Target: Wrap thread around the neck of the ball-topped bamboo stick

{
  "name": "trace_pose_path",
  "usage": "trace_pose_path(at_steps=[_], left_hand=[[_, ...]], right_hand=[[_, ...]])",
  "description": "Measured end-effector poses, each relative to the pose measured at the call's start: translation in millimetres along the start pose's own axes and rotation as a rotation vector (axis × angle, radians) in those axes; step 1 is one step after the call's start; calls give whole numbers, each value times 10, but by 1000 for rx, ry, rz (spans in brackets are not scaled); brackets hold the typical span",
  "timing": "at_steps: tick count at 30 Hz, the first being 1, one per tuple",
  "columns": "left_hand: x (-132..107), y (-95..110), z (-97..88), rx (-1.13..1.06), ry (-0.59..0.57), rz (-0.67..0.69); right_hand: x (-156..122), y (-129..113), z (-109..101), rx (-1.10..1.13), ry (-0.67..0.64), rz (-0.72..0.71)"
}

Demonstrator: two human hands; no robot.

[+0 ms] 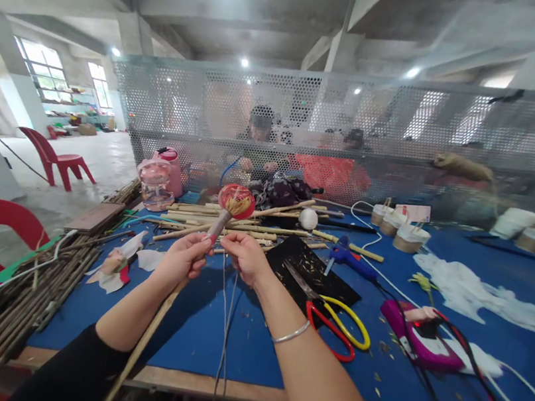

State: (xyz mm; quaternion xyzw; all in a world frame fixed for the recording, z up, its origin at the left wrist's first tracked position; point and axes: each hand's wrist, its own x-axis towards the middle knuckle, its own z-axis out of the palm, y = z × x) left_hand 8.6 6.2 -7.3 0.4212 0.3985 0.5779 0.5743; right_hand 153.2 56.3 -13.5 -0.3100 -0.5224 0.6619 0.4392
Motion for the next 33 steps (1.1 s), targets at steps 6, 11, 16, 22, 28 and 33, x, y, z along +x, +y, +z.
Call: trace_pose_path(at_steps=[6,11,16,22,28,33], left_hand=[[-24,-33,14,-106,-135,-85],[-13,-38,-54,-125,-260,-312],[2,-65,-47,53,-131,-354],[3,-195,24,436,131,66],[57,-172,-46,342,142,120],[69,-144,-33,236,140,128]], right_hand=[[22,-8,-119,59,-100,5],[16,14,-206,69,-265,67],[21,49,-150,-61,-149,69],[45,67,-61,-116,-41,57],[31,41,-77,-67,-10,4],[21,8,-68,-22,33,11]])
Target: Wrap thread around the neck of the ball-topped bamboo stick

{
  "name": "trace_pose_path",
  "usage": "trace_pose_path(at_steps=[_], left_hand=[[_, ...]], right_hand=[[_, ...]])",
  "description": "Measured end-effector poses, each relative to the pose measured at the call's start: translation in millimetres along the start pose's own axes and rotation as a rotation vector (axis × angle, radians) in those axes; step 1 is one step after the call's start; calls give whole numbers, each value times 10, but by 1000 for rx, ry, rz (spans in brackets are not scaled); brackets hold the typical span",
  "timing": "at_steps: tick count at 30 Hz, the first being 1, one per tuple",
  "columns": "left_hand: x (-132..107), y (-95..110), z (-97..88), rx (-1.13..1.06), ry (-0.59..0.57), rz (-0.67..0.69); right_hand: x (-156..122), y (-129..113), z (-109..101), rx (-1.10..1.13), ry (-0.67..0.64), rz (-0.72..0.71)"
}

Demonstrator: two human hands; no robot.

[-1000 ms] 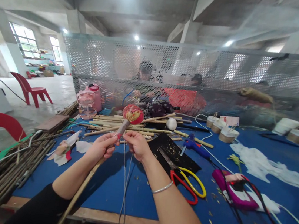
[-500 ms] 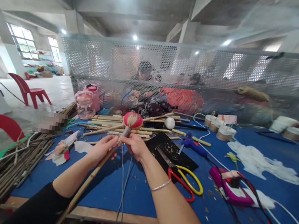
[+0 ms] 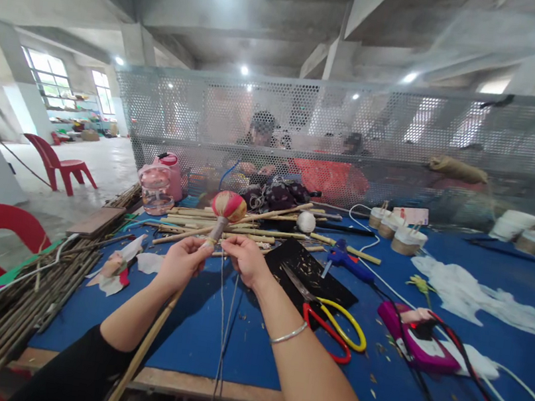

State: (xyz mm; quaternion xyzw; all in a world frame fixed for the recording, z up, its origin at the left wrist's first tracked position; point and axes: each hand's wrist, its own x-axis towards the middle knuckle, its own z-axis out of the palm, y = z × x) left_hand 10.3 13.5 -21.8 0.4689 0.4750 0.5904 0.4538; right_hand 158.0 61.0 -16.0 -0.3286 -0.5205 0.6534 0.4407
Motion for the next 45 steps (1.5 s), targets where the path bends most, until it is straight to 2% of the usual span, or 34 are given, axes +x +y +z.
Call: trace_pose_path(at_steps=[3,7,9,12,15,17,23,26,30,38,45], left_hand=[[-9,2,21,-133,-38,-12],[-19,-17,9,-228,-180,-103],[-25,-41,-1,-225,-241,-200],[-39,-91,3,-67,-257,-287],[-53,-134,24,210,-148,-146],[-60,-145,35,321,-76,-39],[-79,-97,29,435,-2,54],[-59,-60,8,344,30,39],[-26,-11,-13,198,39,-39],[-31,19,-10,45,-45,-56],[-49,30,11,-233,-207,-169]], right_hand=[[4,-16,12,28,-4,-1],[16,2,-3,69,-85,-1],[23,33,-27,65,-118,17],[41,84,-63,-14,-61,60],[60,115,-58,-95,3,110],[65,118,-25,-125,11,114],[36,106,83,-138,7,46],[24,94,90,-98,-30,3],[18,55,78,-83,22,-65],[15,19,59,-44,41,-46],[9,29,57,58,-84,-4]])
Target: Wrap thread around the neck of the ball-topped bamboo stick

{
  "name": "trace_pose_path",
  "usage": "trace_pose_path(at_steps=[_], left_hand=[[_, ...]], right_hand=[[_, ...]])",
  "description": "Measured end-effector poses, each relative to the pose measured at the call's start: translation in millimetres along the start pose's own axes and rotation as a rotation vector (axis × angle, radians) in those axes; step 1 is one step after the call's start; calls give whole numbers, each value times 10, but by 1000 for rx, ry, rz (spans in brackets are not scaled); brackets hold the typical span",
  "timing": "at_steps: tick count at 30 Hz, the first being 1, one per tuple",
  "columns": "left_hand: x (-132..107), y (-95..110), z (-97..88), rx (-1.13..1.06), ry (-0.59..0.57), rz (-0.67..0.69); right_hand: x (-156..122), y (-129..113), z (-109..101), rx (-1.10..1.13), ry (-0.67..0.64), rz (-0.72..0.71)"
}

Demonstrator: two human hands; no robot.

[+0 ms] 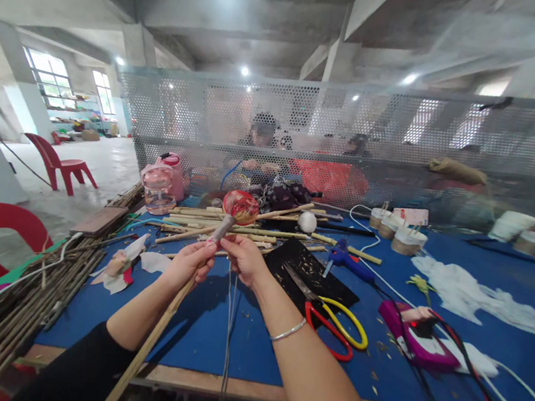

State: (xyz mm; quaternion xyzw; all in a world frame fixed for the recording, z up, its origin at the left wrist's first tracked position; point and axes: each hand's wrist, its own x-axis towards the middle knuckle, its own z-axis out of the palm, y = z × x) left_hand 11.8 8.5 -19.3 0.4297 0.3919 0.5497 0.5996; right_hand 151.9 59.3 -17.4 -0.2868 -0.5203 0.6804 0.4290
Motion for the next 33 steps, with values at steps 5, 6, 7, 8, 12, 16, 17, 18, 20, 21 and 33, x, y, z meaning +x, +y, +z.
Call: trace_pose_path(at_steps=[5,6,7,8,12,16,17,18,20,21,33], left_hand=[[-39,-24,15,-33,-169,-287],[-39,-38,14,0,-185,-322],[-36,-54,13,52,-168,-315],[-30,-72,12,125,-121,-264],[-3,-135,14,436,156,102],[17,-144,32,469,188,161],[22,-132,34,448,195,166],[26,-115,31,424,203,172],[33,-68,16,372,217,185],[37,-44,4,346,224,195],[65,90,56,256,135,341]], right_hand=[[-3,9,-25,39,-51,55],[1,19,-31,21,-22,58],[6,31,-35,-4,12,56],[11,42,-36,-33,45,53],[29,68,5,-112,96,40],[35,66,25,-129,74,11],[36,62,13,-135,56,6],[35,55,-5,-139,42,0],[32,32,-46,-153,38,-29],[28,14,-62,-160,49,-49],[-74,-236,-31,-130,68,-126]])
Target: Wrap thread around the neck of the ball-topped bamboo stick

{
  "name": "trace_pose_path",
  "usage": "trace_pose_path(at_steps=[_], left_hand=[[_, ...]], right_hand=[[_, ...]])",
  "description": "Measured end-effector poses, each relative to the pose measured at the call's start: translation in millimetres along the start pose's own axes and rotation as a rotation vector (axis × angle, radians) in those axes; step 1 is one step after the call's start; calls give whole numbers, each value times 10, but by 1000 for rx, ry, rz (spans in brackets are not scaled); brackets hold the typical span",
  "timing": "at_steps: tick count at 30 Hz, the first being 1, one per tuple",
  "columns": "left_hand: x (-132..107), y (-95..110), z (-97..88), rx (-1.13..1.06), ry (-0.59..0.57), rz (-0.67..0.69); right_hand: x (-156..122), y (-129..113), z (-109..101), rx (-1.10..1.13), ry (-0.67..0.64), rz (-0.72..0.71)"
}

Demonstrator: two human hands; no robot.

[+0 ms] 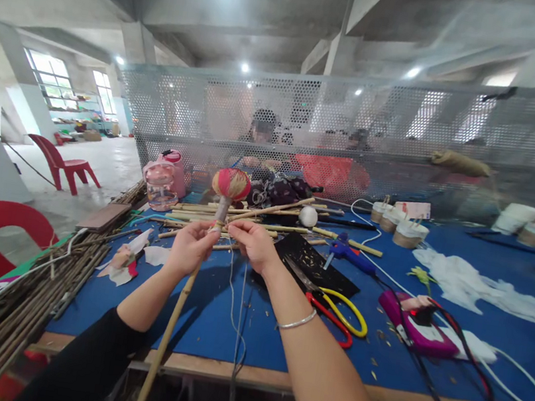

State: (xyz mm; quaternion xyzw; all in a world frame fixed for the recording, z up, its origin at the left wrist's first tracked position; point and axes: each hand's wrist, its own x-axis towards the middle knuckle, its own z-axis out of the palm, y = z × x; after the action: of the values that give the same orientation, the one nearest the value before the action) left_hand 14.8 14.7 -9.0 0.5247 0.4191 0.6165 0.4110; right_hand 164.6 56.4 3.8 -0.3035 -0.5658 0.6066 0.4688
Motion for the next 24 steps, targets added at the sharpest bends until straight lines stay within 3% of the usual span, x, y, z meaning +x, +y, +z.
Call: trace_pose_path(at_steps=[7,13,17,21,24], left_hand=[[-10,53,-39,-2,-146,-28],[-80,87,-121,-36,-165,-73],[-132,71,-139,-131,-252,-121],[-136,49,-197,-237,-313,-342],[-66,94,-196,-219,-344,-540]], right_hand=[[22,25,-5,8,-17,-9],[24,41,1,-5,-50,-16],[10,42,-8,81,-169,26],[9,111,-2,142,-288,118],[43,202,12,93,-206,116]])
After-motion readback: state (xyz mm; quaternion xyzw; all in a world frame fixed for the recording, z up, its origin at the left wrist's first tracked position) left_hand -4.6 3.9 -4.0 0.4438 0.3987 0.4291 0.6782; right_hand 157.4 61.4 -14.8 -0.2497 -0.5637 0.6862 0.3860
